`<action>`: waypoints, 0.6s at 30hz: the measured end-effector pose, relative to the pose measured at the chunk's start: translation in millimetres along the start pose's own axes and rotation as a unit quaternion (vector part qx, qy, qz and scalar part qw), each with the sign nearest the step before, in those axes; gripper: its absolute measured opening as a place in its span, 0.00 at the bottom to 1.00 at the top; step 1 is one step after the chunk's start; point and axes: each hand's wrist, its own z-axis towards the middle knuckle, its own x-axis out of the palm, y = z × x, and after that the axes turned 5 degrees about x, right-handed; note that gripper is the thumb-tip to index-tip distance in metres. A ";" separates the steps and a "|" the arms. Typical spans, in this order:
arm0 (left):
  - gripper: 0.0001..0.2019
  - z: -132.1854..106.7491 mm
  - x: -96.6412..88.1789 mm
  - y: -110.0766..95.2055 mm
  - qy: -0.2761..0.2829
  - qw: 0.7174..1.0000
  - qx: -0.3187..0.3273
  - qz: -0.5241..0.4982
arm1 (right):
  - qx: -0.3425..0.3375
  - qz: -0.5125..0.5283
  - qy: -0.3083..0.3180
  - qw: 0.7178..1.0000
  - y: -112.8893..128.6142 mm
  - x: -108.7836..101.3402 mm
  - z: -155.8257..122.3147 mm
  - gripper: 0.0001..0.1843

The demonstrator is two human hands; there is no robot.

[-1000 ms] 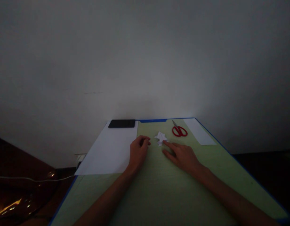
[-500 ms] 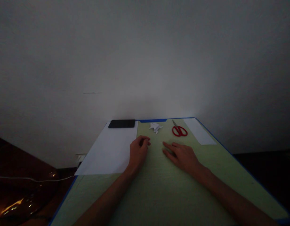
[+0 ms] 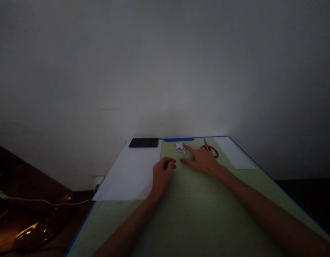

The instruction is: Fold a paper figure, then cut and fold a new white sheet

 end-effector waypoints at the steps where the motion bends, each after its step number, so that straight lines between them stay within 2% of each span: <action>1: 0.10 0.0 0.0 0.6 0.000 1.000 0.002 -0.001 | -0.003 -0.008 -0.001 1.000 2.4 1.3 1.1 0.44; 8: 0.09 -0.8 0.4 -0.2 0.002 1.000 0.004 -0.006 | 0.000 -0.007 -0.017 1.000 5.5 10.1 -12.2 0.38; 13: 0.09 -1.4 0.3 -3.3 0.002 1.000 0.006 -0.002 | 0.020 -0.012 -0.012 1.000 6.4 16.0 -17.7 0.38; 16: 0.09 -1.5 0.5 -3.8 -0.003 1.000 0.007 -0.004 | 0.022 0.010 -0.035 0.999 5.4 19.2 -18.8 0.36; 18: 0.08 -1.6 0.3 -4.1 -0.005 1.000 0.007 -0.003 | 0.026 0.047 -0.052 0.997 4.0 20.4 -18.2 0.31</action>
